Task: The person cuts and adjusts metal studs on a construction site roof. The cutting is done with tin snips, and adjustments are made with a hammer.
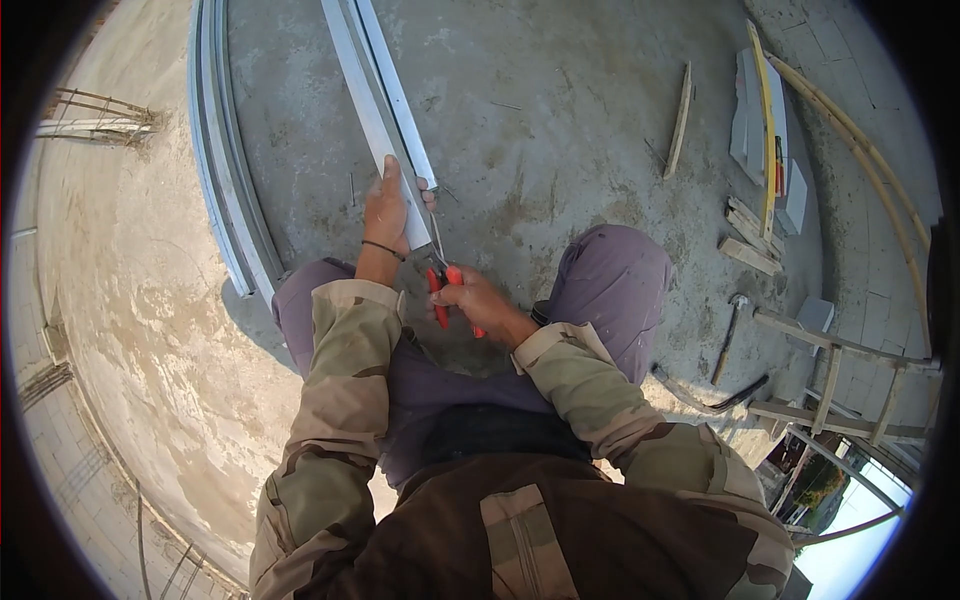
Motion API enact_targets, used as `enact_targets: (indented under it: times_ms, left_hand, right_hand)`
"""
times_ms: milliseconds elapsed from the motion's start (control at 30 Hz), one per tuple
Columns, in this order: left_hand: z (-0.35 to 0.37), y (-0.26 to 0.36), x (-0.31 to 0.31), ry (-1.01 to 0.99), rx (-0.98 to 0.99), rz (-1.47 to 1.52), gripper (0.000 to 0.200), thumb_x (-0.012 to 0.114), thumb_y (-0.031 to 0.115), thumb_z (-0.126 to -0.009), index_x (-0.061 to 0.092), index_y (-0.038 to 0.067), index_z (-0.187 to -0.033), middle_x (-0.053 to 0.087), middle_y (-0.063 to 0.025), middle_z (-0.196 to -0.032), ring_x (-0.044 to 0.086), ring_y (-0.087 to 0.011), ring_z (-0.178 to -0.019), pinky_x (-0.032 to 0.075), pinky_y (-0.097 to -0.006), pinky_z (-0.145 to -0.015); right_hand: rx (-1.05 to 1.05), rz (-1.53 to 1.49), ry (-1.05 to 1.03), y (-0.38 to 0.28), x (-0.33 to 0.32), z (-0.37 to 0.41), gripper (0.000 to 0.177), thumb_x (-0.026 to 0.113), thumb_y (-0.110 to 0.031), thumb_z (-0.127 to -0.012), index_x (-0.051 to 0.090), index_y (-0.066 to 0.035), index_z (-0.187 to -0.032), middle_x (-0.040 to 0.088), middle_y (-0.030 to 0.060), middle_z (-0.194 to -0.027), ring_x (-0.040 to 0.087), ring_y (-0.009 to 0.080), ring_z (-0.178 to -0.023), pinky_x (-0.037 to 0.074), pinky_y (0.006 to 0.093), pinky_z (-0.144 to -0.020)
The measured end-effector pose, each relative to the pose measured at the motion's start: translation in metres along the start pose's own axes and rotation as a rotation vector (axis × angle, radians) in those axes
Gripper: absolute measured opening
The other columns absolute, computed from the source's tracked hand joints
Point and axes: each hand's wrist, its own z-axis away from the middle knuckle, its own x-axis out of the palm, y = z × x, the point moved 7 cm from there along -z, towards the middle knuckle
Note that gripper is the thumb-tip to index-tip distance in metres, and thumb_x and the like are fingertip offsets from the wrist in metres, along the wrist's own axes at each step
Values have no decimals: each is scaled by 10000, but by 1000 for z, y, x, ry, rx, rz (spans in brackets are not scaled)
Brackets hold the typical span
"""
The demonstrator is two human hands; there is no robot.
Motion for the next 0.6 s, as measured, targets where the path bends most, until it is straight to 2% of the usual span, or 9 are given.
enact_targets:
  times_ms: [133,200,333,400,600]
  left_hand:
    - [3,0,-4,42,-13,-31,564,485,556,-1036,524,4,-1147,575,-79,-843,582,-174,-688,544,-318,-623]
    - [4,-2,-7,60,-20,-58,551,488,549,-1039,530,8,-1134,582,-80,-844,588,-175,-688,545,-317,-618]
    - [3,-3,-12,52,-23,-29,544,493,545,-1039,532,10,-1132,588,-79,-844,596,-174,-690,545,-316,-612]
    - [2,-3,-13,45,-15,-10,518,540,531,-1022,508,26,-1131,602,-81,-817,622,-184,-665,555,-341,-579]
    - [3,-5,-13,42,-31,-22,524,520,541,-1029,514,28,-1140,581,-68,-839,589,-166,-686,546,-316,-605]
  right_hand:
    - [33,-9,-15,5,0,-2,167,600,-84,-900,556,-10,-1043,651,120,-893,668,231,-808,541,361,-769]
    - [40,-46,-3,4,1,0,117,604,-98,-893,551,-27,-970,620,96,-837,634,210,-708,516,356,-670]
    - [65,-19,6,3,5,2,97,605,-100,-895,558,-28,-938,616,97,-788,624,210,-651,510,360,-600]
    - [67,-17,28,2,6,3,84,599,-103,-898,561,-30,-884,602,92,-733,609,208,-605,497,359,-543]
    - [87,-45,39,3,7,5,115,587,-116,-893,557,-28,-825,589,91,-702,590,206,-580,480,360,-508]
